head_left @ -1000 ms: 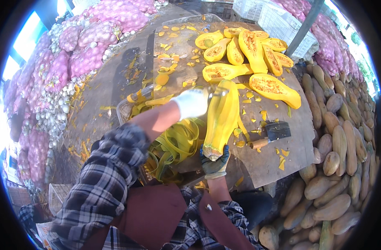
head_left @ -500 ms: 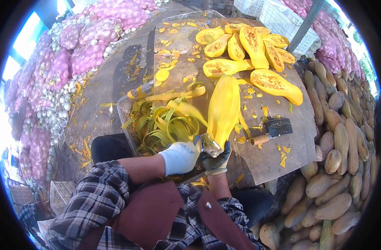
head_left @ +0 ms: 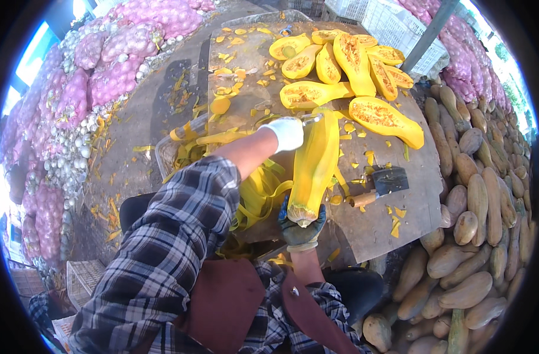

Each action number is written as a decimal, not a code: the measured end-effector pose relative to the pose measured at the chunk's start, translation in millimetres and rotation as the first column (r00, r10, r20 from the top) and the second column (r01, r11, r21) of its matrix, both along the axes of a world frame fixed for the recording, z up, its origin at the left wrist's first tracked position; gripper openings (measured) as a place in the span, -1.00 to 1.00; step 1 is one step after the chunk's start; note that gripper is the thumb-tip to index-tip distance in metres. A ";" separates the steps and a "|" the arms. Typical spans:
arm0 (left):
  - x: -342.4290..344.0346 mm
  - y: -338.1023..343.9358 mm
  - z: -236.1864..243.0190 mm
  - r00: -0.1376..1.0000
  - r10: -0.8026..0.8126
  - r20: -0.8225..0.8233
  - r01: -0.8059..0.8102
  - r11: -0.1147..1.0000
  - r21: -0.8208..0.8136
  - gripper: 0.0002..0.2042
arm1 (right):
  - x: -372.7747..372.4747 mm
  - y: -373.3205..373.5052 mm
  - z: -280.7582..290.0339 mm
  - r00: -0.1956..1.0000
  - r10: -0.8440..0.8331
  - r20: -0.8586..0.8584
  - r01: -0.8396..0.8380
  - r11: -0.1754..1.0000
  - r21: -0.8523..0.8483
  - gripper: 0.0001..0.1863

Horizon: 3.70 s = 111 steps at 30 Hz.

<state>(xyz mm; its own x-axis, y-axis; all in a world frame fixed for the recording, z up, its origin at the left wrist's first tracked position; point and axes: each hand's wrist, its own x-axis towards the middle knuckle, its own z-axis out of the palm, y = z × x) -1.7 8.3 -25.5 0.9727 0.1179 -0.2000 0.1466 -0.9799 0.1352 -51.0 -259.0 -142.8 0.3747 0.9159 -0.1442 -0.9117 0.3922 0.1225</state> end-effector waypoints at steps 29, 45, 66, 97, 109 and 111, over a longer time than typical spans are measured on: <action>-237.0 -108.0 19.2 0.828 0.395 -0.399 -0.516 0.815 -0.264 -0.41 | -23.4 12.1 75.3 -0.255 0.963 0.086 0.942 0.268 -0.202 0.28; -233.1 -74.0 37.6 0.800 0.594 0.078 -0.453 0.685 -0.571 -0.68 | 39.1 -9.7 38.0 0.750 0.347 0.563 0.198 0.695 -0.691 -0.52; -178.6 -162.4 -9.8 0.932 0.244 -0.269 -0.341 0.841 -0.421 -0.39 | 39.0 -25.9 19.2 0.895 0.134 0.425 0.053 0.915 -0.400 -0.50; -100.2 -99.5 -5.2 0.858 0.507 0.080 -0.444 0.811 -0.381 -0.56 | 4.1 14.6 38.7 0.991 0.016 0.136 0.012 0.979 -0.205 -0.34; 14.5 -42.4 74.8 0.938 0.332 -0.100 -0.333 0.943 0.001 -0.69 | -6.9 26.7 16.7 0.975 -0.011 0.221 0.083 0.943 -0.322 -0.48; 5.3 -41.2 72.6 0.930 0.345 -0.127 -0.345 0.938 0.019 -0.69 | -10.1 30.7 17.8 0.974 0.000 0.227 0.077 0.942 -0.328 -0.53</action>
